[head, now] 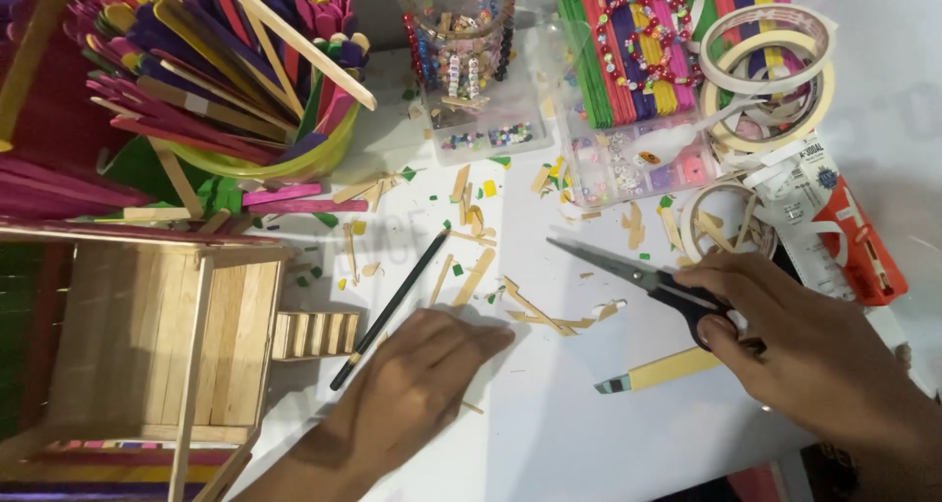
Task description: Building a small wooden ladder using popsicle sticks and scissors.
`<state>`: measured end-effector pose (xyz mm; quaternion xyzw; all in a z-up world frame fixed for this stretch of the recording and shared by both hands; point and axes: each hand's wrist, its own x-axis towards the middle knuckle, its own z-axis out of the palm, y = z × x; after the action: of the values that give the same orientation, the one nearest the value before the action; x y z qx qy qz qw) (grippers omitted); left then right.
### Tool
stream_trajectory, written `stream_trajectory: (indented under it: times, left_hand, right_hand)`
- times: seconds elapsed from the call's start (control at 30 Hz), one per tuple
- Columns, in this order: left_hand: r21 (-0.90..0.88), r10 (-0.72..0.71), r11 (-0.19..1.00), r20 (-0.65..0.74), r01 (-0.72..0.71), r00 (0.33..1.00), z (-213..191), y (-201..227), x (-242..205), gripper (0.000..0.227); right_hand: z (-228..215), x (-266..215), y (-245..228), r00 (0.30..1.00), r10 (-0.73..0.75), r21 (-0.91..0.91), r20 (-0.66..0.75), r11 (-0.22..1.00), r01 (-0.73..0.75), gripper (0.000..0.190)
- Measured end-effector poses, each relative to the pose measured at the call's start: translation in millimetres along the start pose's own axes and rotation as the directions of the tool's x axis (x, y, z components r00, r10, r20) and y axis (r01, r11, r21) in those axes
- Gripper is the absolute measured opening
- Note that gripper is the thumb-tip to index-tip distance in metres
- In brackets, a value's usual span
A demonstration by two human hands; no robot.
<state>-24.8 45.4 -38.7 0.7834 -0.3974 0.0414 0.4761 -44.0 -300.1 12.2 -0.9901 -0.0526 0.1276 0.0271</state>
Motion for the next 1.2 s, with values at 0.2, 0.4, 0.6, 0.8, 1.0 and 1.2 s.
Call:
stream_trajectory:
  times: [0.2, 0.4, 0.6, 0.8, 1.0, 1.2]
  left_hand:
    - [0.184, 0.014, 0.983, -0.009, -0.012, 1.000, -0.1, -3.5, 1.6, 0.028]
    - [-0.059, -0.079, 0.996, -0.152, 0.071, 0.985, -6.1, 8.3, 10.0, 0.014]
    - [-0.215, 0.287, 0.930, -0.086, -0.299, 0.954, -14.6, 19.2, 15.3, 0.022]
    - [-0.178, 0.315, 0.921, -0.184, -0.347, 0.931, -8.7, 8.4, 11.9, 0.009]
    - [-0.155, 0.092, 0.978, -0.296, -0.143, 0.951, -7.0, 3.8, 8.6, 0.010]
    - [-0.180, -0.077, 0.983, -0.182, 0.044, 0.980, -7.1, 8.4, 10.5, 0.013]
  right_hand:
    - [7.5, 3.3, 0.6, 0.987, 0.074, 0.004, 0.140, 0.997, -0.075, 0.056]
    - [-9.7, 11.3, -18.8, 0.957, 0.038, -0.123, 0.289, 0.992, -0.003, 0.056]
    - [-19.1, 57.3, -87.3, 0.656, -0.628, -0.152, -0.419, 0.760, 0.631, 0.031]
    - [7.2, 97.2, -119.5, 0.602, -0.691, -0.083, -0.399, 0.682, 0.727, 0.027]
    - [15.5, 106.9, -104.0, 0.594, -0.738, -0.054, -0.322, 0.640, 0.766, 0.016]
    - [9.1, 96.9, -81.7, 0.776, -0.621, 0.103, -0.108, 0.770, 0.630, 0.020]
